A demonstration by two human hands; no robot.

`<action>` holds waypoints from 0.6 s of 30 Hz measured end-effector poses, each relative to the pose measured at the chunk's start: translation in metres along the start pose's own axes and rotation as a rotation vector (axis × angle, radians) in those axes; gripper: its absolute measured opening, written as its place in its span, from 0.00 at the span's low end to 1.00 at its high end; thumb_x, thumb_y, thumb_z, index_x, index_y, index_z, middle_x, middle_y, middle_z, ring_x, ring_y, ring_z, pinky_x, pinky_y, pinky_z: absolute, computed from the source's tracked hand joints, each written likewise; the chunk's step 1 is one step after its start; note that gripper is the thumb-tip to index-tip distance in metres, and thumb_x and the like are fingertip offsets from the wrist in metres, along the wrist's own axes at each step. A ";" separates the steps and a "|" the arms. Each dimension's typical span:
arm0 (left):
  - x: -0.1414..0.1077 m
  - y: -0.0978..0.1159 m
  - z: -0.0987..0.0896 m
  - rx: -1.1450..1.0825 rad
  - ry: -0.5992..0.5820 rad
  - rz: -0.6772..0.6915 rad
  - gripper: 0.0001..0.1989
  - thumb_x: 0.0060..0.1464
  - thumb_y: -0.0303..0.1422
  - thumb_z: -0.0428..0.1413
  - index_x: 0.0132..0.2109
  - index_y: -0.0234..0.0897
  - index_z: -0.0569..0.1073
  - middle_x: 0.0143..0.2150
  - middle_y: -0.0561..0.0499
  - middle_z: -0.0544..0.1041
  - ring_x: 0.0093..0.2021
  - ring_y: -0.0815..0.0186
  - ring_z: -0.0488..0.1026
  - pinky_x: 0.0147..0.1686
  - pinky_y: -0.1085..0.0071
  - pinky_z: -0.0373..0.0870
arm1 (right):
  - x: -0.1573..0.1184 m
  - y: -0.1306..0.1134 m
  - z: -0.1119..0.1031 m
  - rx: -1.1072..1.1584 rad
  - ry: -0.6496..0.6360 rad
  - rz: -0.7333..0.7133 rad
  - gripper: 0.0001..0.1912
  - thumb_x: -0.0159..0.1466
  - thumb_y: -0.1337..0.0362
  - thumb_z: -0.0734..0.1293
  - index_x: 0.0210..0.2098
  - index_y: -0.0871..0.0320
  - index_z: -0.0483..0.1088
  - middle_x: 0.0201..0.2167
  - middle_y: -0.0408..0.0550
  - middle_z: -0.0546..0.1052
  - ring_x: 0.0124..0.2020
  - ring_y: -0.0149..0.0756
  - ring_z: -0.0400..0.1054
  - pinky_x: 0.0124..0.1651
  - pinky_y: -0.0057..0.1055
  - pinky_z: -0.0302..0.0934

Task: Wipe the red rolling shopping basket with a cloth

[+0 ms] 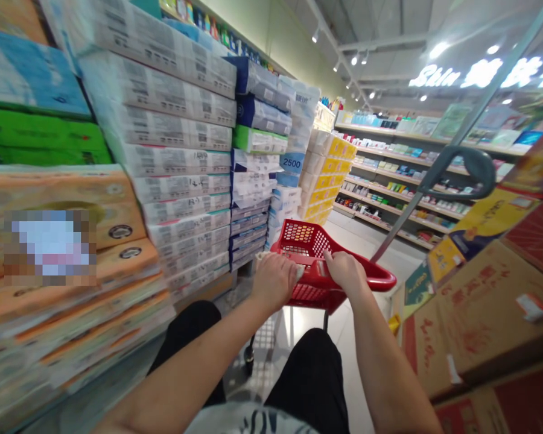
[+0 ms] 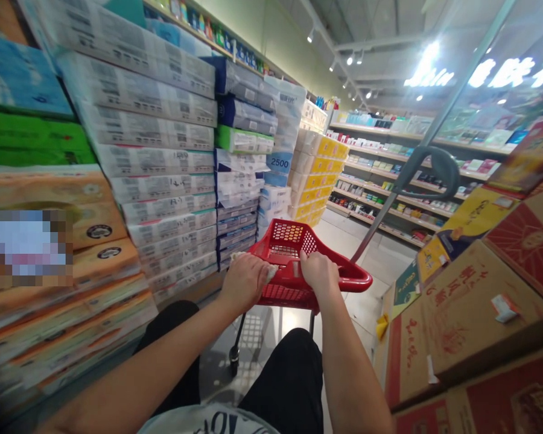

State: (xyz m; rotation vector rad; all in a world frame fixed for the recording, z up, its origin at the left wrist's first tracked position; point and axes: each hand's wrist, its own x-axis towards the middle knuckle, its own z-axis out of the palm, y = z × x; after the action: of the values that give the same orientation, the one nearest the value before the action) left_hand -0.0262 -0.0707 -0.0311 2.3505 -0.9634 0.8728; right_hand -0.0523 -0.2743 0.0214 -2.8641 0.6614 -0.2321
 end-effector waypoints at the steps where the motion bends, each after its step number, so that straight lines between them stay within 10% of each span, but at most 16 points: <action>1: 0.003 0.000 -0.001 0.018 -0.020 0.022 0.19 0.64 0.36 0.41 0.34 0.38 0.73 0.34 0.46 0.75 0.40 0.60 0.68 0.47 0.58 0.62 | -0.001 -0.001 0.000 -0.002 0.003 -0.001 0.31 0.69 0.45 0.49 0.39 0.59 0.75 0.41 0.60 0.78 0.46 0.48 0.72 0.50 0.42 0.61; 10: 0.043 -0.014 0.001 0.136 -0.313 0.090 0.16 0.58 0.34 0.49 0.27 0.35 0.76 0.27 0.41 0.77 0.30 0.58 0.73 0.37 0.58 0.61 | -0.020 -0.016 -0.001 -0.031 0.042 -0.009 0.31 0.69 0.48 0.48 0.38 0.61 0.75 0.40 0.62 0.78 0.44 0.53 0.72 0.47 0.48 0.62; 18: -0.015 -0.013 0.017 -0.046 0.103 0.216 0.17 0.62 0.35 0.45 0.53 0.40 0.73 0.49 0.45 0.76 0.53 0.58 0.68 0.58 0.56 0.55 | -0.025 -0.012 -0.003 -0.057 0.049 0.003 0.30 0.70 0.49 0.48 0.40 0.62 0.74 0.41 0.62 0.77 0.43 0.51 0.73 0.48 0.47 0.63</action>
State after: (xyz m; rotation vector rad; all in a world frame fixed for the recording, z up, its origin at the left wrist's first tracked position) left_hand -0.0180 -0.0655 -0.0556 2.1680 -1.1961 1.0309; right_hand -0.0698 -0.2532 0.0243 -2.9201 0.6915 -0.2879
